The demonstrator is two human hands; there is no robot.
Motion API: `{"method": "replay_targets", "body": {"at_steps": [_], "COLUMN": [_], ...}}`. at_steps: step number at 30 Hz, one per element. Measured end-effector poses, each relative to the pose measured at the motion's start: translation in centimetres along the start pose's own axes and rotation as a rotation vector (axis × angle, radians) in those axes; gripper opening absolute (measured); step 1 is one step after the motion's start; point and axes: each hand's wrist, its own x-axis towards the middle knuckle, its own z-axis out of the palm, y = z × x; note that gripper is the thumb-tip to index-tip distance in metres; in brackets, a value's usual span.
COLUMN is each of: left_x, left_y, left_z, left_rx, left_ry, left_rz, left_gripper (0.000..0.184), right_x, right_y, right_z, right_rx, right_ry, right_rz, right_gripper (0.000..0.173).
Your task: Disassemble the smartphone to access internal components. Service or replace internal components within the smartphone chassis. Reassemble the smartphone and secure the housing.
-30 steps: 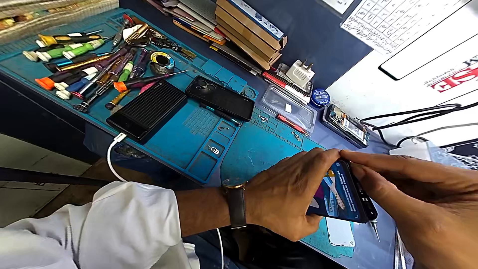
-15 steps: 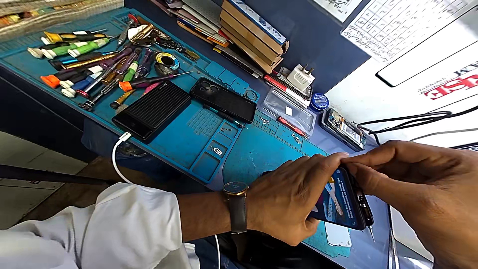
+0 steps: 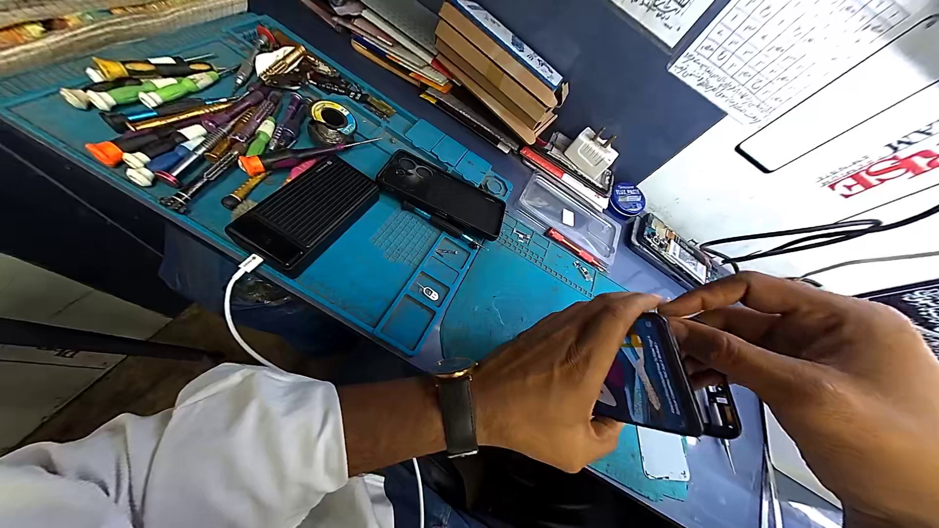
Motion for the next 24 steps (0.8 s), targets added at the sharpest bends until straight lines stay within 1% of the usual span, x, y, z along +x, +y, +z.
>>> {"method": "replay_targets", "body": {"at_steps": [4, 7, 11, 13, 17, 21, 24], "left_x": [0.2, 0.3, 0.5, 0.6, 0.7, 0.6, 0.5], "left_y": [-1.2, -2.2, -3.5, -3.9, -4.1, -3.8, -3.9], "left_z": [-0.8, -1.4, -2.3, -2.4, -2.5, -2.4, -2.5], "left_rx": [-0.202, -0.316, -0.499, -0.547, -0.557, -0.550, -0.555], "left_ry": [0.076, 0.141, 0.170, 0.174, 0.151, 0.128, 0.147], "left_rz": [-0.073, -0.080, -0.117, -0.125, -0.111, -0.066, -0.048], "left_gripper": [0.096, 0.095, 0.097, 0.096, 0.095, 0.093, 0.091], "right_x": [-0.8, -1.6, -2.3, -2.4, -2.5, -2.4, -2.0], "right_y": [1.6, 2.0, 3.0, 3.6, 3.5, 2.1, 2.5], "right_z": [0.4, 1.2, 2.0, 2.1, 2.2, 2.8, 2.9], "right_rx": [0.034, 0.079, 0.110, 0.122, 0.132, 0.116, 0.058], "right_ry": [0.136, 0.180, 0.227, 0.248, 0.266, 0.256, 0.265], "right_rz": [0.007, 0.060, 0.097, 0.109, 0.097, 0.006, -0.034], "right_gripper": [0.028, 0.037, 0.037, 0.037, 0.038, 0.037, 0.036]}}
